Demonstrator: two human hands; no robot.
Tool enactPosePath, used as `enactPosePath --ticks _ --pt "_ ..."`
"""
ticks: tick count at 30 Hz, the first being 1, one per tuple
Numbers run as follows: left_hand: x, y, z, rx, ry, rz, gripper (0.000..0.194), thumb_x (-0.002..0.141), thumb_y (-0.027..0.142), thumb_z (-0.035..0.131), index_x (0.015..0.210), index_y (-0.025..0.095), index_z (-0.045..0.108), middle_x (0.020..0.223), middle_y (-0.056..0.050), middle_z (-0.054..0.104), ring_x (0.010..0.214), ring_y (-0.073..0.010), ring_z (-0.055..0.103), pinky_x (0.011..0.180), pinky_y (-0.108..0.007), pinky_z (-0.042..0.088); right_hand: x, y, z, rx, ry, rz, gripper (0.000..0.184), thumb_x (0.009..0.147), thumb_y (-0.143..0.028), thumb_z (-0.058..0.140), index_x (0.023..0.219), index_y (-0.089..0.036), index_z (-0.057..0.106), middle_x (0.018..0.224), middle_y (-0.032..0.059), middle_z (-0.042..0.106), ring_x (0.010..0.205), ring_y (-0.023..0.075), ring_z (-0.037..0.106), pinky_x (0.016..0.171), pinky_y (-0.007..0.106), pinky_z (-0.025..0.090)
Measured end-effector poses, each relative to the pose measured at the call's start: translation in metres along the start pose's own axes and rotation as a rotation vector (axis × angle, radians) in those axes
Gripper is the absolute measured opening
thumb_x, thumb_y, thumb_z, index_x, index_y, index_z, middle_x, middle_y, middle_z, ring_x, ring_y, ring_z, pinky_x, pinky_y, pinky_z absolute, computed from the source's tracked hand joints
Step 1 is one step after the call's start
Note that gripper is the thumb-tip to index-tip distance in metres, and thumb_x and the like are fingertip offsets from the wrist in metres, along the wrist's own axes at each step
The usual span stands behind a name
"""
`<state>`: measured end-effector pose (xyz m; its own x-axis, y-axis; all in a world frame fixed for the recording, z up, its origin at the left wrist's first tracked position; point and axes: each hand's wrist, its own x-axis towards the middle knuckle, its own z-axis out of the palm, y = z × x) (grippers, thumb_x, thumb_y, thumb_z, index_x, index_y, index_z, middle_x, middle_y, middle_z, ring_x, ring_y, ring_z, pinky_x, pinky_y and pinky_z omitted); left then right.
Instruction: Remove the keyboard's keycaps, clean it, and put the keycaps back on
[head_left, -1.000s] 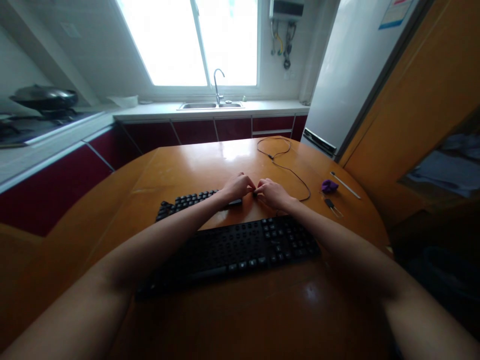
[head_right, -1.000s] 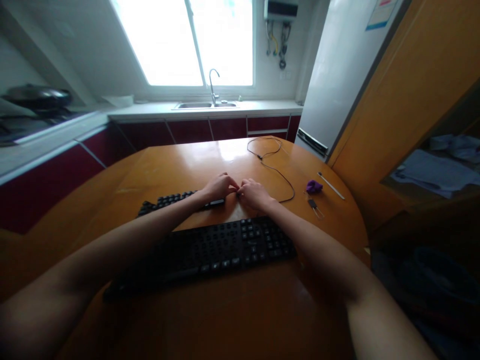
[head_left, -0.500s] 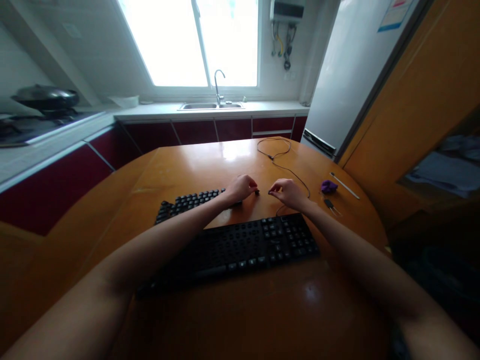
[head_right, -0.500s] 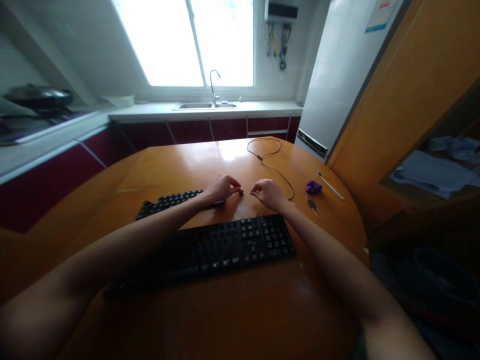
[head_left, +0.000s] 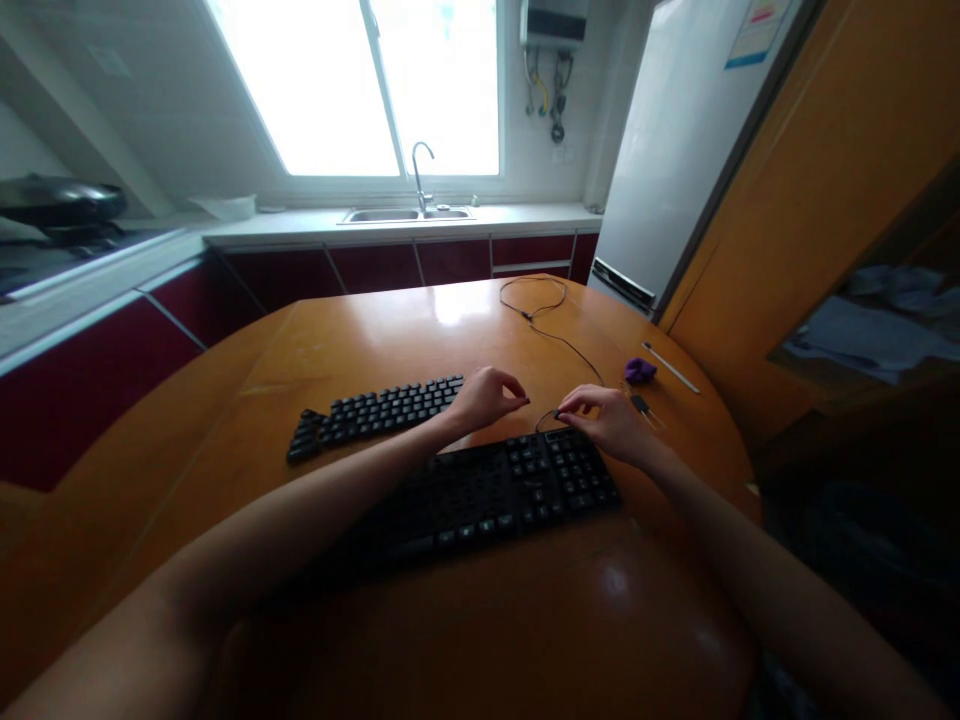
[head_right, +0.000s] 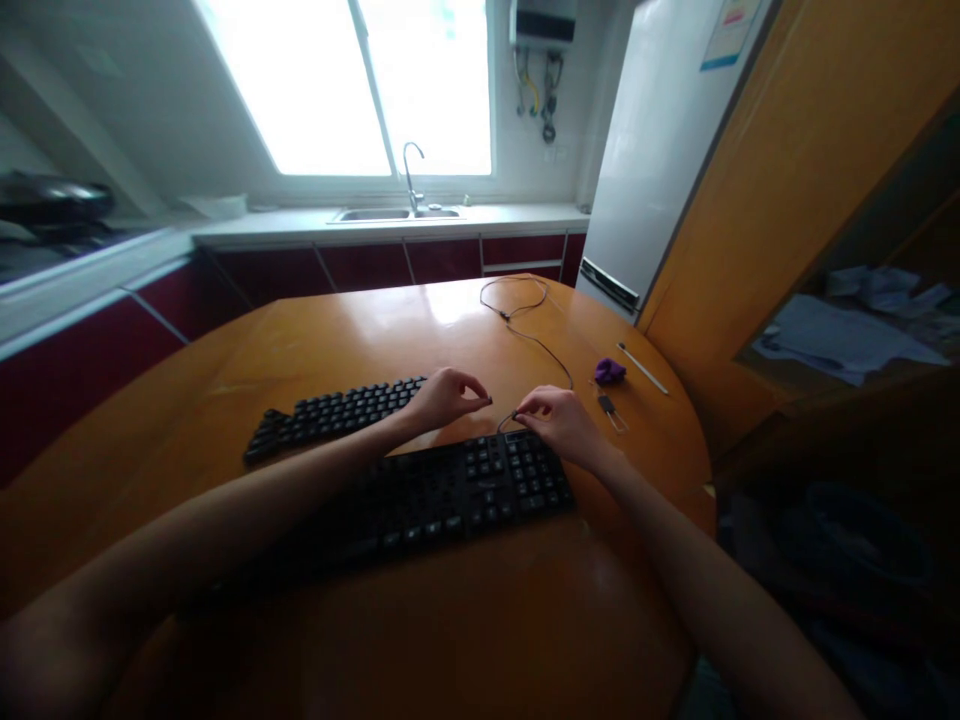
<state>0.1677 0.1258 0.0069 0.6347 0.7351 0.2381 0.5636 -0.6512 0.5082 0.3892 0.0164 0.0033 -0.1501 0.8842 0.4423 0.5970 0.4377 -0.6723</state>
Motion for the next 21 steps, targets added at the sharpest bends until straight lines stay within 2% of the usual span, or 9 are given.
enactPosePath --ticks 3,6,11,14,17,21 --pt "-0.023 0.022 0.004 -0.063 -0.045 0.048 0.016 0.082 0.032 0.072 0.087 0.023 0.083 0.071 -0.003 0.076 0.065 -0.0167 0.064 0.068 -0.029 0.049 -0.004 -0.003 0.0 0.019 -0.016 -0.006 0.006 0.085 -0.023 0.072 0.081 -0.019 0.074 0.085 0.0056 0.074 0.08 0.0185 0.066 0.071 0.031 0.049" --pt "-0.038 0.032 0.007 -0.089 -0.103 0.044 0.014 0.081 0.029 0.071 0.086 0.023 0.083 0.073 -0.003 0.077 0.067 -0.0174 0.065 0.07 -0.03 0.049 -0.004 -0.004 0.002 0.029 -0.012 0.0 0.004 0.084 -0.02 0.072 0.08 -0.018 0.074 0.084 0.0053 0.073 0.08 0.0183 0.066 0.071 0.031 0.048" --pt "-0.044 0.031 0.01 -0.081 -0.066 0.047 0.012 0.081 0.025 0.07 0.082 0.022 0.082 0.081 -0.004 0.078 0.078 -0.0194 0.068 0.084 -0.034 0.05 -0.004 -0.005 0.004 0.037 -0.017 0.0 0.003 0.083 -0.019 0.072 0.081 -0.018 0.074 0.085 0.0051 0.073 0.08 0.0181 0.066 0.07 0.031 0.049" --pt "-0.045 0.031 0.012 -0.046 -0.042 0.083 0.01 0.081 0.023 0.071 0.08 0.022 0.081 0.082 -0.004 0.078 0.082 -0.0207 0.065 0.084 -0.035 0.05 -0.005 -0.007 0.005 0.044 -0.018 -0.009 0.003 0.083 -0.019 0.072 0.08 -0.018 0.074 0.084 0.0052 0.074 0.08 0.0183 0.066 0.071 0.031 0.05" --pt "-0.049 0.031 0.013 0.026 -0.037 0.177 0.012 0.084 0.022 0.069 0.082 0.023 0.081 0.087 -0.004 0.078 0.087 -0.0219 0.06 0.083 -0.036 0.048 -0.006 -0.01 0.005 0.064 -0.04 -0.032 0.004 0.083 -0.018 0.071 0.08 -0.019 0.073 0.085 0.0055 0.074 0.081 0.0187 0.066 0.073 0.032 0.051" --pt "-0.055 0.034 0.009 0.114 -0.075 0.226 0.014 0.089 0.029 0.067 0.084 0.025 0.08 0.093 -0.004 0.077 0.091 -0.0239 0.056 0.085 -0.039 0.045 -0.008 -0.013 0.008 0.049 -0.115 -0.1 0.006 0.084 -0.015 0.071 0.081 -0.02 0.074 0.087 0.0055 0.074 0.085 0.0191 0.066 0.078 0.034 0.052"
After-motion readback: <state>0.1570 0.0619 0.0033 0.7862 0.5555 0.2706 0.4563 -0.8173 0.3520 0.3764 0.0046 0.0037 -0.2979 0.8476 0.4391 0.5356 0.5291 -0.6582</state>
